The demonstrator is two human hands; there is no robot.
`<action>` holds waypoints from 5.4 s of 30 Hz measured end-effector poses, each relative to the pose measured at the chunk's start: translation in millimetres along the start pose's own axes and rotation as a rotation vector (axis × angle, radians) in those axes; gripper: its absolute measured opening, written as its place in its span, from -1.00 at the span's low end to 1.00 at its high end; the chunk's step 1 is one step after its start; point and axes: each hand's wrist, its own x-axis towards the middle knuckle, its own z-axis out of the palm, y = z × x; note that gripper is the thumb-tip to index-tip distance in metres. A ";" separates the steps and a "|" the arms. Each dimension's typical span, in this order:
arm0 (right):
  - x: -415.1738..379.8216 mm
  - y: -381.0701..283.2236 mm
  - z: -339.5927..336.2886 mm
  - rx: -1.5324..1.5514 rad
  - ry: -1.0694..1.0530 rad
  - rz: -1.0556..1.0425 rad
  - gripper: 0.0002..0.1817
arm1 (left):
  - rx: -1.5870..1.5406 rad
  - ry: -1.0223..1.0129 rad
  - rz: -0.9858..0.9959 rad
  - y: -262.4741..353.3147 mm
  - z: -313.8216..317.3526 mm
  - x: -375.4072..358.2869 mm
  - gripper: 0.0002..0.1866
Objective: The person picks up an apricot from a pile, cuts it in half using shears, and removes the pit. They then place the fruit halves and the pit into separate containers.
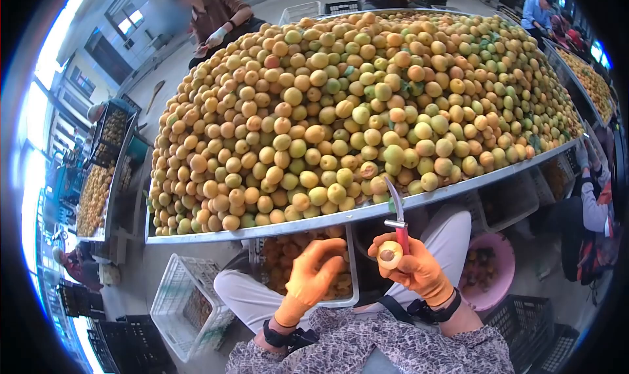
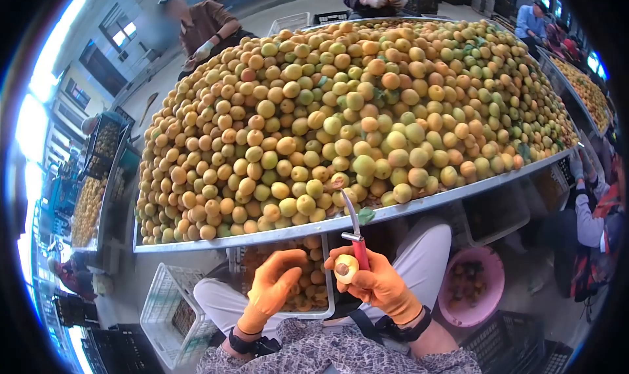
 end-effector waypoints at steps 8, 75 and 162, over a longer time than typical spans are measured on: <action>-7.2 8.4 25.5 -0.455 0.054 0.015 -0.56 | -0.590 -0.228 -0.267 25.0 17.2 -6.4 -0.72; 31.7 22.9 1.9 -0.663 0.311 -0.098 -0.80 | 1.208 0.819 0.210 -26.1 -83.5 195.3 -0.43; -15.2 34.4 75.7 -0.663 0.021 0.162 -0.50 | -0.845 -0.134 0.140 -7.3 -41.7 -28.9 -0.33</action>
